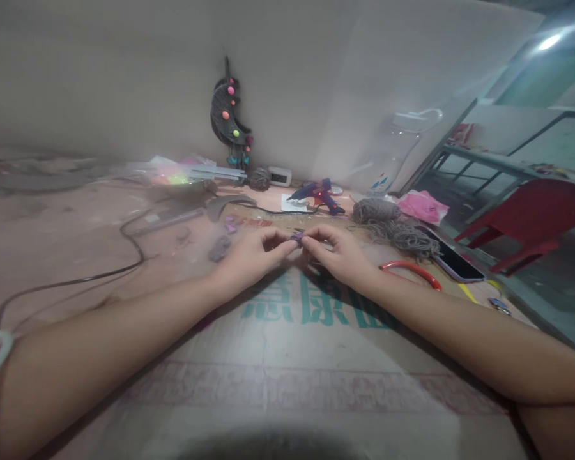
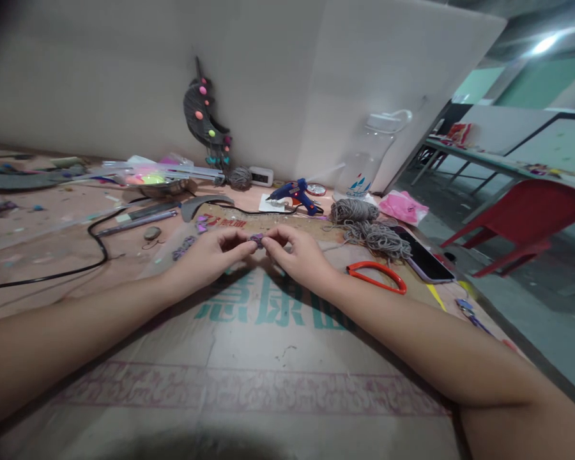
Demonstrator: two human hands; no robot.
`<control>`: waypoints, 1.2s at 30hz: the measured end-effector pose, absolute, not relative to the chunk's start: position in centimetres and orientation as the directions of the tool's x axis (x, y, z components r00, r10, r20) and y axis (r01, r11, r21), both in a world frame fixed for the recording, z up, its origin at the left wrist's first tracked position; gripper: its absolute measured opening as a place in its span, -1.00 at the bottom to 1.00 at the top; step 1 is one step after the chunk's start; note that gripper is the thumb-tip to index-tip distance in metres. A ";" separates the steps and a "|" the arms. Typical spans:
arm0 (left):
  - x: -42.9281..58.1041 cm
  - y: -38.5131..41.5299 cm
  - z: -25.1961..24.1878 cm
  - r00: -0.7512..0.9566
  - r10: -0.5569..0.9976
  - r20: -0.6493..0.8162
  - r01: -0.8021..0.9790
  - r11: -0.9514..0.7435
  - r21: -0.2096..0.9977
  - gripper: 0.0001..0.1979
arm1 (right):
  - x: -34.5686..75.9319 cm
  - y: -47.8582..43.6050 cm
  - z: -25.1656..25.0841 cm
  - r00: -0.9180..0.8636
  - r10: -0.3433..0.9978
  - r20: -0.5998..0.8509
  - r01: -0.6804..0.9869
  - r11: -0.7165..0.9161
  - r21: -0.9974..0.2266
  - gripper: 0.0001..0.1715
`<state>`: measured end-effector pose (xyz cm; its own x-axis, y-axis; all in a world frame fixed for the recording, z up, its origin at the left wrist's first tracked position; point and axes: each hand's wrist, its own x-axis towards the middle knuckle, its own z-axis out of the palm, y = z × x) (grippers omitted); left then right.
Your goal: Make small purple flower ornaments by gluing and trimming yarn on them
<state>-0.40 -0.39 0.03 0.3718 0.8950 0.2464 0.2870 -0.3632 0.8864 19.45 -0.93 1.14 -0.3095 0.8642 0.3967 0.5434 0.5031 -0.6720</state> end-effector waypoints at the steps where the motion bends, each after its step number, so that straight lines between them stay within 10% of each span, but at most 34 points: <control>1: -0.4 -0.4 0.0 0.363 0.898 0.250 0.300 -0.367 0.881 -0.69 | 19.4 -0.9 1.2 -0.317 0.860 0.399 0.541 0.510 -0.669 -0.78; 36: -0.3 -0.4 -0.1 0.392 0.891 0.229 0.288 -0.355 0.890 -0.71 | 19.5 -0.7 1.1 -0.321 0.855 0.408 0.560 0.519 -0.646 -0.77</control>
<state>-0.27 -0.35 -0.06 0.3924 0.8909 0.2285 0.2876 -0.3548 0.8896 19.49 -0.72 1.08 -0.3213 0.8546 0.4079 0.5602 0.5188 -0.6458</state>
